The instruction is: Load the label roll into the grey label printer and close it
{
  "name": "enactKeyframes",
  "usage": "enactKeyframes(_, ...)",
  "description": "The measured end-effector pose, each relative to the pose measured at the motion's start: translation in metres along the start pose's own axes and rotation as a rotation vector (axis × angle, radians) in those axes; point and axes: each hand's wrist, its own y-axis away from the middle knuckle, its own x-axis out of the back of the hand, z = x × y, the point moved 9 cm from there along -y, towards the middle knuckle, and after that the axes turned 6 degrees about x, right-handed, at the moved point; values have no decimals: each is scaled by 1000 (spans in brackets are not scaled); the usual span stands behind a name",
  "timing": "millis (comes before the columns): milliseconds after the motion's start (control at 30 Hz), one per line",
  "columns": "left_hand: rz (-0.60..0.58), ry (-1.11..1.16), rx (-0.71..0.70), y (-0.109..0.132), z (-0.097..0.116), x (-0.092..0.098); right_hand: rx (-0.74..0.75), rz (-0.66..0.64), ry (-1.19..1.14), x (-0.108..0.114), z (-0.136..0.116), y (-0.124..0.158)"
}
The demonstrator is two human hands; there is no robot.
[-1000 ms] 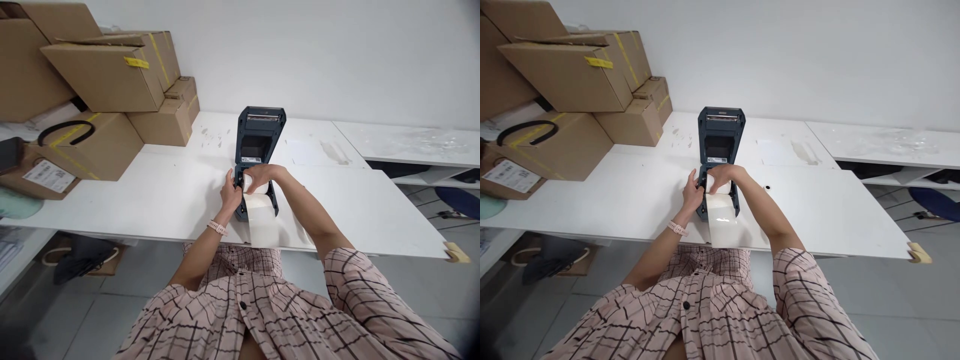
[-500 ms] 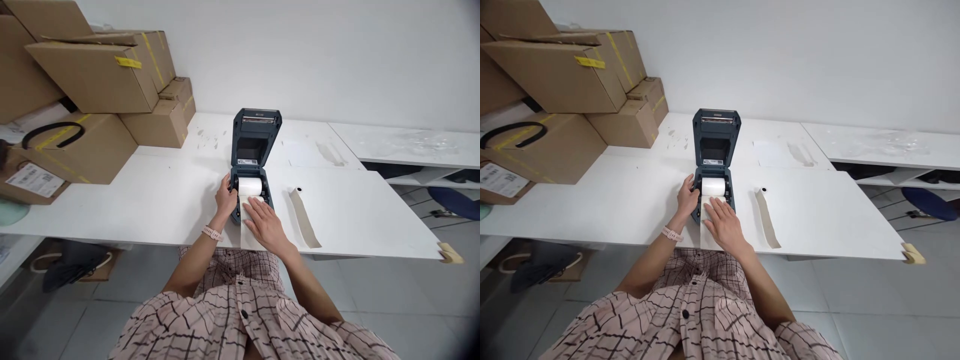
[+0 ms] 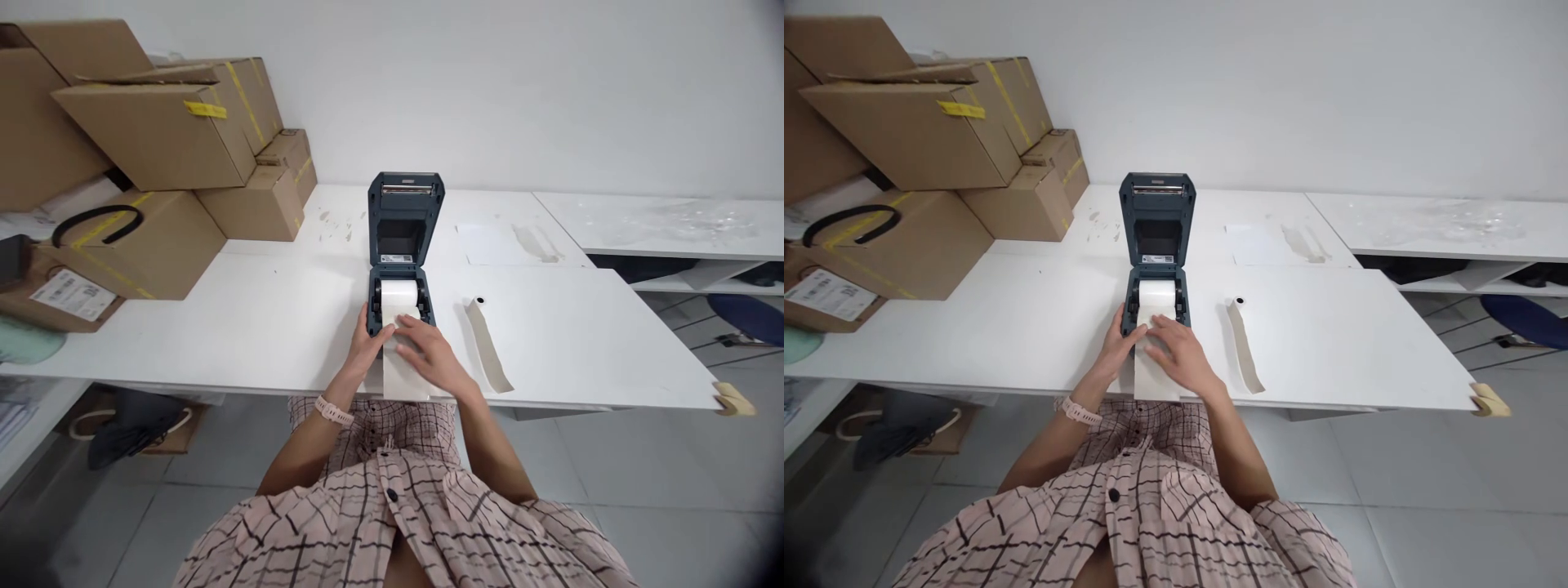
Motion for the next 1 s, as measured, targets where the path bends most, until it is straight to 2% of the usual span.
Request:
enactKeyframes(67,-12,3,29,4,-4,0,-59,128,-160,34,20,-13)
enactKeyframes(133,-9,-4,31,6,-5,0,-102,343,-220,80,47,-39)
enactKeyframes(167,-3,-7,28,6,-6,1,-103,429,-233,102,60,-58)
enactKeyframes(233,10,-9,33,6,-6,2,-115,478,-291,131,86,-108)
enactKeyframes(300,16,-9,34,5,-7,4,-123,411,-358,141,106,-164)
enactKeyframes(367,13,-9,16,4,-7,4,-123,298,-448,136,115,-210)
enactKeyframes(433,14,1,-14,4,-7,4,-110,228,-501,128,111,-233)
enactKeyframes(467,21,9,-31,5,-6,4,-94,226,-503,126,105,-233)
enactKeyframes(533,43,21,-60,8,-6,4,-50,284,-461,127,86,-214)
enactKeyframes(633,48,16,-99,16,-8,0,19,394,-350,124,49,-152)
enactKeyframes(700,23,11,-117,21,-11,-3,32,413,-256,110,26,-104)
enactKeyframes(767,-10,23,-119,26,-16,-3,26,397,-156,87,12,-61)
enactKeyframes(867,-18,66,-94,29,-19,4,-84,378,-82,45,20,-13)
enactKeyframes(933,22,71,-67,27,-16,13,-236,424,-188,21,44,9)
enactKeyframes(1000,63,56,-51,20,-8,19,-374,453,-392,0,70,23)
